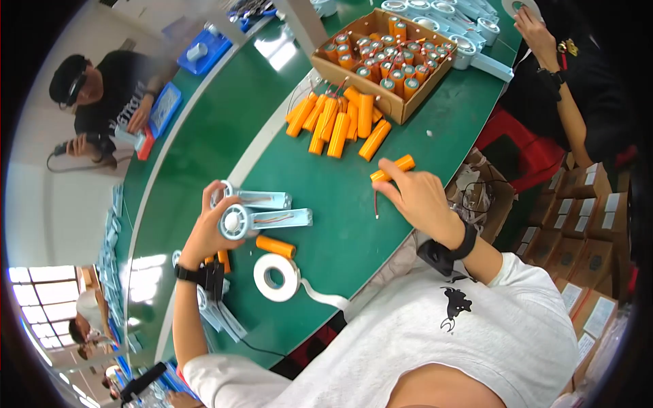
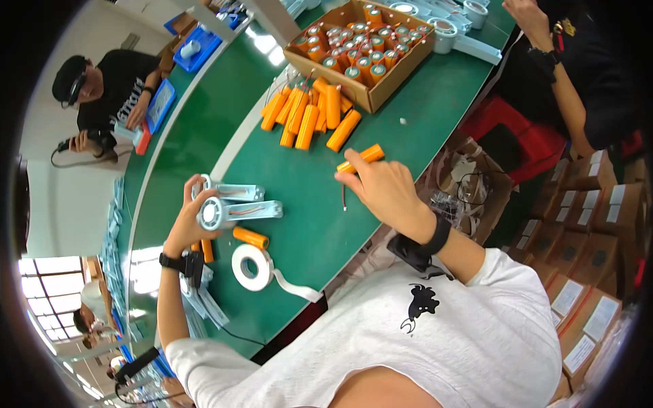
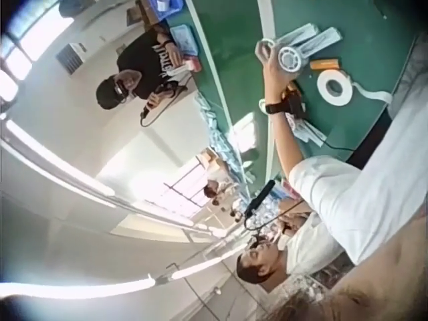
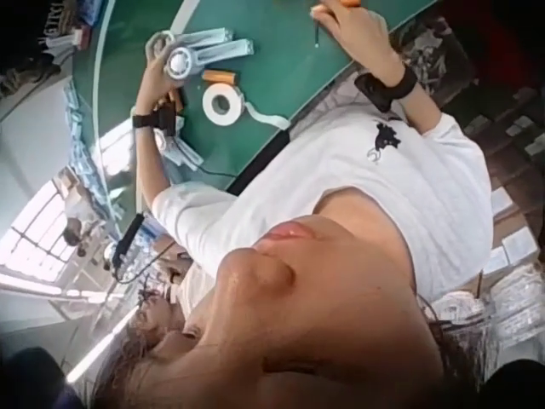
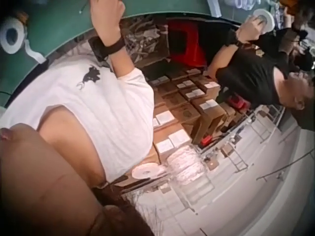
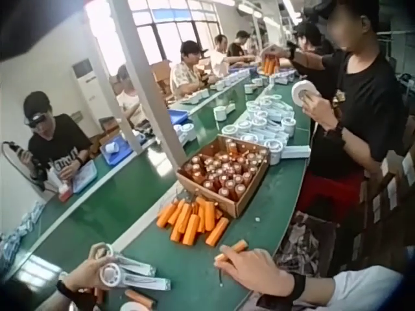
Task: The person applies double-sided tape to batteries by hand, presses each battery into the handle of a handheld fan, and moves the assembled units aside. After repeating this process, the person receives a box of batteries from another worker and continues the assembly.
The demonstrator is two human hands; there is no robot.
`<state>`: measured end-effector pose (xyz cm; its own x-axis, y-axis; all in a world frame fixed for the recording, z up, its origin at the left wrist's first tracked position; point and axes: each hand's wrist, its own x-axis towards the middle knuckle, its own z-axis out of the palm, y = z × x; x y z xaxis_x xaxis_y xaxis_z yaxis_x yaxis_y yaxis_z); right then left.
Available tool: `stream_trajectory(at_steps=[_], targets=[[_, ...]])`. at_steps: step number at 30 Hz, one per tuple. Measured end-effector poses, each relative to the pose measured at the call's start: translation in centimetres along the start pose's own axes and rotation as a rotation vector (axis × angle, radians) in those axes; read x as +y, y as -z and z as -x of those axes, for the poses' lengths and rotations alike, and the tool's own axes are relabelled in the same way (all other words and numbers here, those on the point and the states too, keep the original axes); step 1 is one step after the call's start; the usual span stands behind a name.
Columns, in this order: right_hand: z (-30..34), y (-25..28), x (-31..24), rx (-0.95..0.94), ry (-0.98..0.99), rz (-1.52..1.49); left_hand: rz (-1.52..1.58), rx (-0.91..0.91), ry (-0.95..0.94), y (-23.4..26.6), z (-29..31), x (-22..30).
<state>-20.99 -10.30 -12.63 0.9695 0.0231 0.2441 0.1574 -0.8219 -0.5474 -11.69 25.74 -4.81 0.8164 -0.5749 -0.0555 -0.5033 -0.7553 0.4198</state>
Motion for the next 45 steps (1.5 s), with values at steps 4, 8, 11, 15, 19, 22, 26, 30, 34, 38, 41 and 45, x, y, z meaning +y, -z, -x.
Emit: stream_trajectory(at_steps=[4, 8, 11, 15, 19, 22, 26, 30, 34, 38, 41, 45], targets=[[-1.5, 0.0, -0.7, -0.219, -0.139, 0.011, -0.025, -0.048, 0.138, -0.2, 2.1, 2.0], [0.1, 0.5, 1.3, -0.063, 0.151, 0.071, -0.089, 0.248, 0.277, -1.7, 6.5, 7.4], [0.7, 2.7, 0.5, -0.239, 0.059, -0.366, -0.133, 0.191, 0.244, -8.1, 10.7, 10.7], [1.7, 2.0, 0.8, -0.408, 0.025, -1.089, -0.355, 0.325, 0.329, -12.7, 11.3, 11.9], [2.0, 0.5, 1.0, -0.647, 0.037, -1.285, -0.331, 0.395, 0.231, -13.1, 13.4, 13.2], [-0.8, 0.2, 1.5, -0.143, 0.254, -0.589, -0.262, 0.521, 0.341, -13.4, 15.6, 12.6], [-2.7, -0.3, -2.0, 0.324, 0.497, 0.121, -0.253, 0.809, 0.436, -14.1, 16.9, 12.3], [0.6, -5.3, -13.4, -0.269, 0.756, -0.101, -0.047, 0.854, 0.501, -15.2, 15.5, 13.6], [-1.4, -12.5, -17.0, -0.296, 0.675, 0.552, 0.051, 1.051, 0.478, -16.6, 14.9, 14.2], [-2.1, -12.2, -14.6, -0.432, 0.704, -0.044, 0.414, 1.278, 0.557, -17.3, 17.3, 13.0], [-2.5, -9.7, -15.9, -0.601, 0.644, -0.324, 0.37, 1.251, 0.582, -17.0, 18.1, 11.7], [-3.8, -12.1, -22.7, -0.369, 0.774, -0.402, 0.057, 1.184, 0.59, -18.5, 18.0, 9.1]])
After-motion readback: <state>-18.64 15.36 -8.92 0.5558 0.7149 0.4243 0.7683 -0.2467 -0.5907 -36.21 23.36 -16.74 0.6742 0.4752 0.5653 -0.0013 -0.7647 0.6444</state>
